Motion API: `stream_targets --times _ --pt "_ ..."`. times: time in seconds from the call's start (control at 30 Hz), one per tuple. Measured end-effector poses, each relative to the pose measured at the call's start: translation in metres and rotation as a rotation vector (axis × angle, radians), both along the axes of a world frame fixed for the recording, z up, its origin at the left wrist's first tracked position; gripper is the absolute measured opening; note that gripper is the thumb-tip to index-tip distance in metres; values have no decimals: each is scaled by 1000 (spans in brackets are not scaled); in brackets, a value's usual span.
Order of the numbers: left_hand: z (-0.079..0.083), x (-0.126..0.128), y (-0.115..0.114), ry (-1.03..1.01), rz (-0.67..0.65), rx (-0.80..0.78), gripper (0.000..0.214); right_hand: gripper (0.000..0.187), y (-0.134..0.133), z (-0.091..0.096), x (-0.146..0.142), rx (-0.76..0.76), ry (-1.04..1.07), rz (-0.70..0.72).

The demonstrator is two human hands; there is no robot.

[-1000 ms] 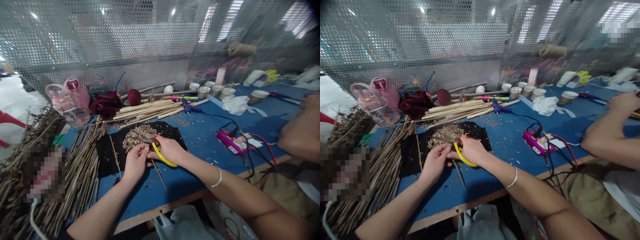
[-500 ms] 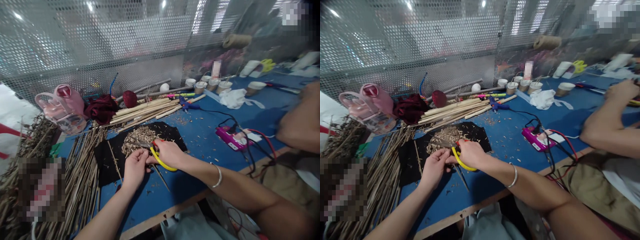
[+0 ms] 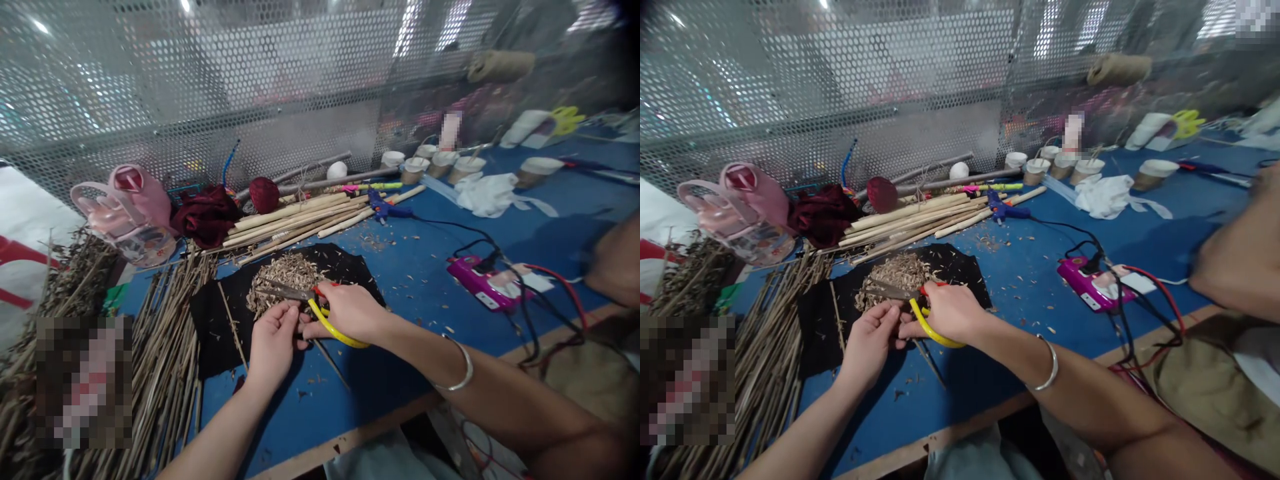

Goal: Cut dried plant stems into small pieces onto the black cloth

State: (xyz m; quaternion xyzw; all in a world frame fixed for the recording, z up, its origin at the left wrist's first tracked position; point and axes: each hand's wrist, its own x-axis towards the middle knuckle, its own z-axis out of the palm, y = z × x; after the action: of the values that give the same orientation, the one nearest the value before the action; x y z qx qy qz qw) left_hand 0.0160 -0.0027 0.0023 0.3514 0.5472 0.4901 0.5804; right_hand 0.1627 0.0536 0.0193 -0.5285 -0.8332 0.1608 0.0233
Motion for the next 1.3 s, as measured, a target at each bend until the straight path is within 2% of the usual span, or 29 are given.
stream_targets --times 0.1,0.3,0.53,0.73,0.97,1.17,1.3 --pt "1 0 1 -47 -29 0 29 73 -1 2 1 -32 25 16" --pt "4 0 2 -19 -43 23 29 71 -3 4 0 -6 72 56" --pt "0 -3 1 77 -61 74 31 63 -8 -3 0 50 25 54" --pt "-3 -4 2 94 -56 58 30 62 -5 -3 -2 1 -32 29" --pt "-3 -6 1 87 -50 46 31 47 -2 -7 -5 -14 -30 28" --pt "2 -6 1 93 20 68 33 61 -3 1 -4 56 -41 1" --pt "2 -7 1 117 49 76 32 73 -6 5 0 40 11 38"
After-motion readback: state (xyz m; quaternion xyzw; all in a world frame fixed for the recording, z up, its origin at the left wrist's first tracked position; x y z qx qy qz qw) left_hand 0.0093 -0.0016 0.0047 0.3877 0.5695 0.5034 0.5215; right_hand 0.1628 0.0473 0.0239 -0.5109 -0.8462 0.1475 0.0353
